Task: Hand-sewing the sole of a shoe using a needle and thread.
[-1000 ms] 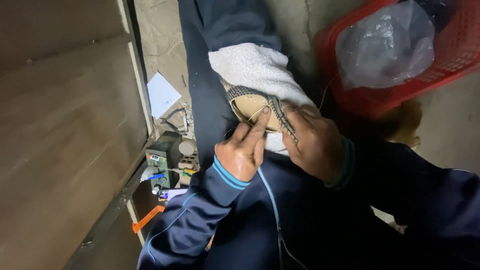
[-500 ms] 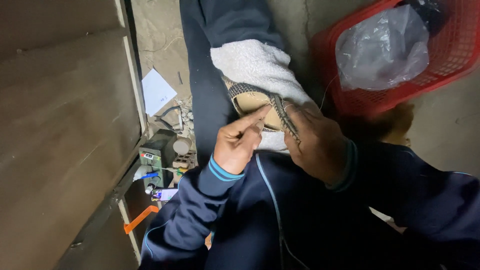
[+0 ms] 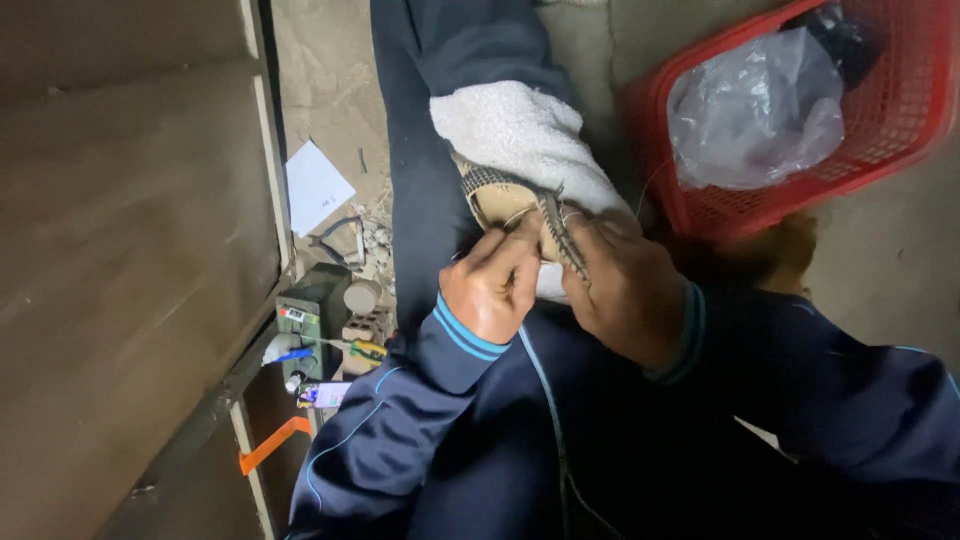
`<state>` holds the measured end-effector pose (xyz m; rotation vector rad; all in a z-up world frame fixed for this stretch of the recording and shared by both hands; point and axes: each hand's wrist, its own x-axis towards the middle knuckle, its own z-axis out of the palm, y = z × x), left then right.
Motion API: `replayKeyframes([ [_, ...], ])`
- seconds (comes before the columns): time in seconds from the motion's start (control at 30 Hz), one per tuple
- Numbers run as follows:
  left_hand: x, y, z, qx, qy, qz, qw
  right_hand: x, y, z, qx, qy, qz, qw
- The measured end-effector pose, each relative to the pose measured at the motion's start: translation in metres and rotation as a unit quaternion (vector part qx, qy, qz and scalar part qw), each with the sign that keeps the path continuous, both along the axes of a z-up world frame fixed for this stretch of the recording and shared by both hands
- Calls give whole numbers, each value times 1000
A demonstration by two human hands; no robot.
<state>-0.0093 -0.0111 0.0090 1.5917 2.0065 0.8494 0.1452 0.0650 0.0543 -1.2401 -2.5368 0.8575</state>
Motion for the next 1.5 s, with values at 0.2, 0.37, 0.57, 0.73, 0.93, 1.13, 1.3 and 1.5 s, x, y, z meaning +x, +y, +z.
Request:
replayKeyframes([
  [0.2,-35,3,28,58,-164,-40,984,-15,-10,25,-108,91,-25,990],
  [0.37,-81,-34,24,-37,-117,-30,992,10,13,-6,-108,158,6,982],
  [0.57,-91,-64,-18,-52,-225,-18,973,37,47,-20,195,52,-4,979],
  [0.73,-77,-55,-25,-41,-204,-37,977,-7,12,-17,98,226,20,969],
  [0.93,-78,-49,-14,-25,-175,-12,984,-44,-13,-54,-152,278,27,948],
  [1.13,-71,-37,-14,-30,-199,5,979,-28,9,-36,-247,215,-41,944],
  [1.3,-59,-3,-2,-10,-193,-23,981,-1,18,-52,-342,141,-11,929],
  [1.5,-70,-2,-6,-38,-211,-44,976,6,49,-7,-396,372,69,837],
])
